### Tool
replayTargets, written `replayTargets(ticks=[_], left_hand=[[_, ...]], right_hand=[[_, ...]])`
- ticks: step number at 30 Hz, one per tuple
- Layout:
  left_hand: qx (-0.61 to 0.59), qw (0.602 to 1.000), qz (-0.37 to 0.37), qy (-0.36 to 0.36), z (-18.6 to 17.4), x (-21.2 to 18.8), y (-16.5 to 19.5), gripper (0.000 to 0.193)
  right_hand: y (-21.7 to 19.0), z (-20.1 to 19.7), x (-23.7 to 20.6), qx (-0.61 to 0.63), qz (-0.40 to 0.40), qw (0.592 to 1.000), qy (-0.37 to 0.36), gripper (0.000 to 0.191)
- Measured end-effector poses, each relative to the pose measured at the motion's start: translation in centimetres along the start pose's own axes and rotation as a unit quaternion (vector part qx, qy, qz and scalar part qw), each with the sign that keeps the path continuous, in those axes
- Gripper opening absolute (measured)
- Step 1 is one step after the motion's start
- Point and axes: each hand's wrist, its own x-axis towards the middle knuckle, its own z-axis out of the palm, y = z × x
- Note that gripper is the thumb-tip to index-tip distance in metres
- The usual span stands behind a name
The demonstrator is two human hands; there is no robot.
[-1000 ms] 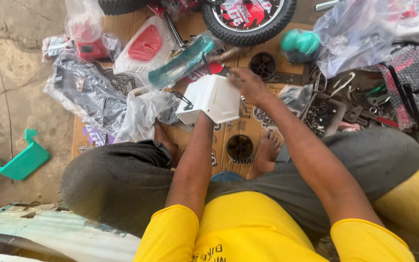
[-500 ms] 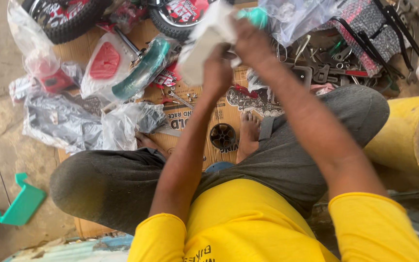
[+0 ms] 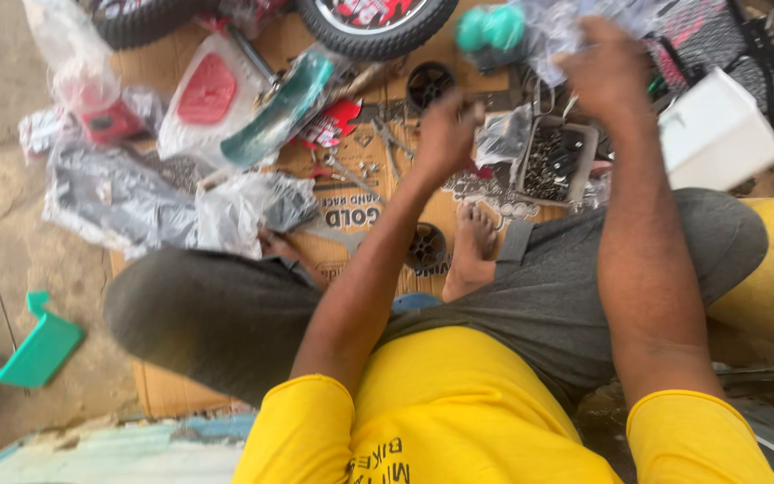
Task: The person assembles a toy vehicle by first opening a white plastic container to retrieve small parts. They then attach a red plastic piece to a black wheel hub using a screwdriver and proceed to insert a metal axle into the hub.
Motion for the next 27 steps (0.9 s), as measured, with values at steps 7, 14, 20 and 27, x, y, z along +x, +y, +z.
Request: replayTargets(ticks=[7,14,20,27], left_hand=[[-0.207,0.966,0.021,0.155,-6.1,5.9,4.7,0.027],[0.272,0.927,0.231,0.120,-14.8,2.6,9.3,0.027],[0.367,0.909,0.192,0.054,-19.2,-0.9,13.4,0.028],[0.400,0.883,0.229,0.086,-21.2,-1.5,16.0,0.016]], right_hand=[[-12.4,4.1,-3.0,0.439,-0.099,0.803,-0.390,0.061],[-12.3,12.8,0.5,0.458,-0.037,0.826,-0.325,0.019],[-6.3,24.4,2.1,0.189,0.070,0.912,-0.357,0.016],[-2.8,28.0,1.3,-0.032,-0.025,0.949,-0.312,0.036]])
